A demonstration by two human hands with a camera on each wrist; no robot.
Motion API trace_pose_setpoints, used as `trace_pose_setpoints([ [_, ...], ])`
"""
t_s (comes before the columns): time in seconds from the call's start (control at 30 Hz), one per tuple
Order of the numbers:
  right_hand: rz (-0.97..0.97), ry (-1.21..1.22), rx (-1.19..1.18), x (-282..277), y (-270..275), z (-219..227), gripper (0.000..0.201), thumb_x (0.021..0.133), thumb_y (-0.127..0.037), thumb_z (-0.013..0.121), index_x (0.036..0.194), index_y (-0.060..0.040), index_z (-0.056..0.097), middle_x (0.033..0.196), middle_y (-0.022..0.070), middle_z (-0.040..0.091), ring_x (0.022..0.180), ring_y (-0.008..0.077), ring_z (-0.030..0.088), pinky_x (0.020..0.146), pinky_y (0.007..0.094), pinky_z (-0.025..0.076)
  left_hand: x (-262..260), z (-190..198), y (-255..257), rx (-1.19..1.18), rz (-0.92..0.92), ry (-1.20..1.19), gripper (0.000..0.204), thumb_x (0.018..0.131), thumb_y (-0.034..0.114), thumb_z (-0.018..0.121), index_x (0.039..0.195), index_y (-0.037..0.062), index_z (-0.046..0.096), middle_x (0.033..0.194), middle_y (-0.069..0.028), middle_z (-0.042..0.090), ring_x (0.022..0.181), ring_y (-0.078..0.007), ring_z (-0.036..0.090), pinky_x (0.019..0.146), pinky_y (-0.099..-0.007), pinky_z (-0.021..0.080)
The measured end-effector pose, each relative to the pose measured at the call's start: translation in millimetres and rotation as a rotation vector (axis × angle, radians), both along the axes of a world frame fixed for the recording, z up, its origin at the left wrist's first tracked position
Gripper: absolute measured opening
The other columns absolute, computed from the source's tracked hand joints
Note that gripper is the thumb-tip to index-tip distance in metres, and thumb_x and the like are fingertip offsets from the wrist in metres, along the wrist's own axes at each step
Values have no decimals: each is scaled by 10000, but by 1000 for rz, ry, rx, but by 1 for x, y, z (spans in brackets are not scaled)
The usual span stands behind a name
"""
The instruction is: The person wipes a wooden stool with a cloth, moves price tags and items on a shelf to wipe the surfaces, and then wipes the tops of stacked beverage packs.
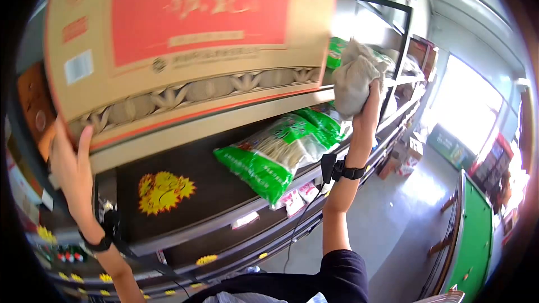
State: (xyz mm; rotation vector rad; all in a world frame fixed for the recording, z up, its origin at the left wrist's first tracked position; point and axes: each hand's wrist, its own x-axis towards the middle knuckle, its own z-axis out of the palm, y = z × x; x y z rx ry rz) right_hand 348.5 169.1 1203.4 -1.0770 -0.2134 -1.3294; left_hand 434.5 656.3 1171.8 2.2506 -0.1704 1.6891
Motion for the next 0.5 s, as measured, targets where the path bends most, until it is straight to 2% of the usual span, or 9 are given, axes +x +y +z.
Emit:
trace_pose_setpoints([
  [0.07, -153, -171, -61, -3, -36, 11, 400, 841, -105, 538, 1229, -26, 488, 1121, 98, 571, 1004, 183, 556, 879, 298, 448, 3, -3, 1, 9, 5, 2, 543, 907, 393, 476, 1295, 21, 395, 1176, -219, 527, 1086, -344, 496, 906, -382, 377],
  [0.1, -259, -131, -68, -5, -53, 15, 413, 801, -49, 562, 1209, -31, 505, 1100, 100, 582, 966, 189, 578, 859, 306, 467, 6, -3, 1, -32, 17, 39, 539, 912, 396, 465, 1289, 17, 398, 1152, -223, 537, 1065, -346, 512, 884, -378, 393],
  [0.13, -298, 3, -104, -8, -51, 27, 462, 761, -36, 594, 1215, -44, 506, 1071, 98, 594, 939, 177, 587, 836, 290, 477, 8, -3, 0, -114, 50, 121, 551, 912, 413, 456, 1288, 15, 396, 1141, -221, 543, 1040, -344, 527, 863, -373, 407],
  [0.2, -324, 227, -316, 24, -93, 31, 487, 729, -105, 636, 1202, -52, 529, 1053, 137, 609, 958, 215, 592, 847, 316, 469, 13, -4, 5, -87, 91, 74, 572, 908, 437, 450, 1290, 14, 391, 1134, -219, 546, 1034, -343, 532, 848, -369, 416],
  [0.27, -676, 505, -720, 56, -85, 37, 473, 728, -212, 642, 1160, -38, 565, 1050, 185, 609, 988, 276, 587, 869, 349, 448, 15, -7, 4, -123, 95, 38, 621, 903, 494, 414, 1302, 19, 386, 1203, -207, 516, 1088, -341, 508, 874, -373, 407],
  [0.33, -455, 659, -1075, 99, -82, 36, 463, 729, -288, 621, 1105, -19, 594, 1061, 223, 595, 1008, 333, 568, 892, 370, 424, 19, -10, 11, -160, 116, 68, 650, 900, 521, 391, 1323, 29, 371, 1244, -199, 493, 1120, -331, 494, 899, -373, 399],
  [0.4, -62, 679, -1040, 117, -70, 45, 478, 716, -297, 623, 1101, -15, 594, 1069, 225, 595, 996, 337, 570, 876, 357, 429, 23, -16, 23, -171, 127, 108, 658, 898, 531, 383, 1344, 47, 355, 1274, -187, 476, 1159, -321, 468, 933, -373, 379],
  [0.43, -78, 684, -1034, 117, -70, 47, 478, 716, -297, 623, 1101, -15, 594, 1069, 225, 595, 996, 337, 570, 876, 357, 429, 21, -17, 25, -158, 124, 111, 652, 898, 528, 384, 1339, 48, 365, 1275, -185, 476, 1160, -320, 467, 935, -373, 376],
  [0.5, -190, 792, -1223, 113, -68, 52, 463, 702, -284, 616, 1070, -4, 598, 1031, 238, 602, 977, 339, 572, 855, 355, 434, 20, -20, 34, -117, 112, 116, 616, 908, 499, 389, 1314, 36, 400, 1274, -183, 477, 1162, -316, 467, 932, -364, 375],
])
